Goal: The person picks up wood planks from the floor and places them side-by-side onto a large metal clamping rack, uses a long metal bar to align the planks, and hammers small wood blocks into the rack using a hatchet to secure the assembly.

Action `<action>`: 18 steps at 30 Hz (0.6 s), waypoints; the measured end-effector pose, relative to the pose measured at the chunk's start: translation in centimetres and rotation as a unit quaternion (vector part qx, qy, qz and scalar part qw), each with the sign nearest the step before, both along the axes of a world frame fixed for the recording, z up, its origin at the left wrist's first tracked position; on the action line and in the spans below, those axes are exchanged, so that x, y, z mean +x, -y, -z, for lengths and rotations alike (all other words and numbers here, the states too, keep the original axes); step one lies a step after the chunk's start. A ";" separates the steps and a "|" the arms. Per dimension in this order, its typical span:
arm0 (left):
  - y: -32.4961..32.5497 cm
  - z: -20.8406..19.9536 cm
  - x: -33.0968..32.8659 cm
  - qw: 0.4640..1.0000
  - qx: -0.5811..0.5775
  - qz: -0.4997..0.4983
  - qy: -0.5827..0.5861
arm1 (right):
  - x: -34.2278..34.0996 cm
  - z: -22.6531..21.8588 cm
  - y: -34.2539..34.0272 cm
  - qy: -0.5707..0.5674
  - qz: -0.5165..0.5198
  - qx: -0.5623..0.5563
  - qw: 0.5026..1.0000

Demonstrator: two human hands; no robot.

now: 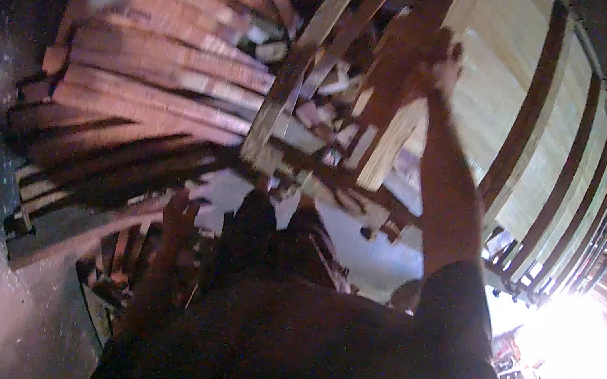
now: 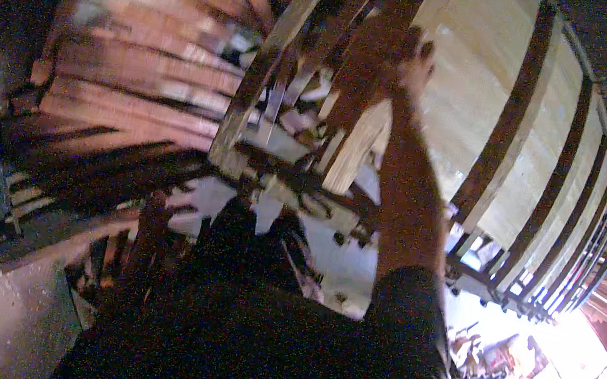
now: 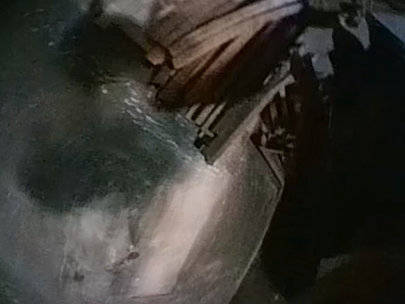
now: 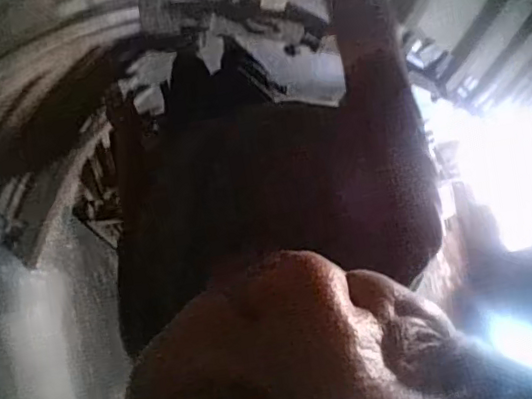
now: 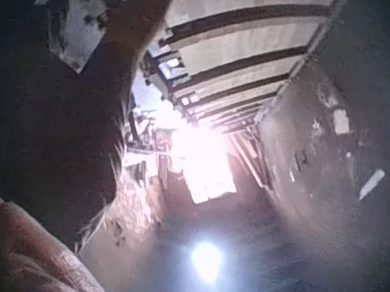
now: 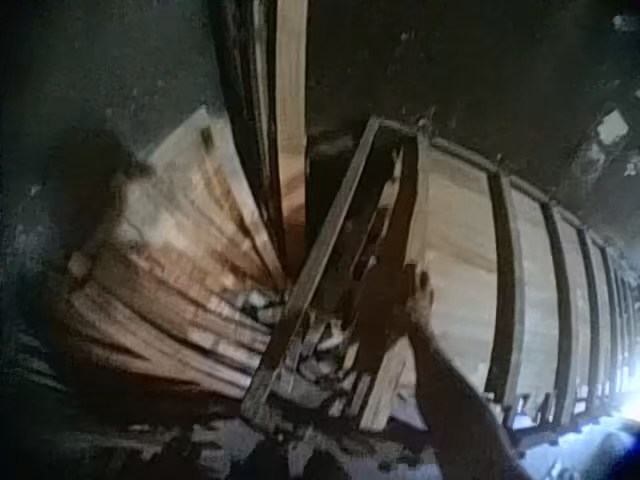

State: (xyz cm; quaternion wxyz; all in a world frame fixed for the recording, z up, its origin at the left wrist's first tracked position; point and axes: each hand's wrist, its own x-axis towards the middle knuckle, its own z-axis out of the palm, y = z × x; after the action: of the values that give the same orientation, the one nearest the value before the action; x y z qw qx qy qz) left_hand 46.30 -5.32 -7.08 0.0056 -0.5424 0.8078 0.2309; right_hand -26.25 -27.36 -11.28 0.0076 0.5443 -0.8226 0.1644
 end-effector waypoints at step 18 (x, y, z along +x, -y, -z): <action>-2.7 -2.8 4.4 0.756 0.430 -0.464 -0.168 | 12.1 -0.7 -18.9 -0.011 0.051 0.119 0.991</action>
State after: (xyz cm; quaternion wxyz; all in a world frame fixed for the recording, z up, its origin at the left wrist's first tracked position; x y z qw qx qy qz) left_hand 50.75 -2.67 -4.28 -0.0058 -0.7438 0.2606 0.6154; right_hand -14.14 -8.43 -10.55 -0.0402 0.5004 -0.8629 0.0587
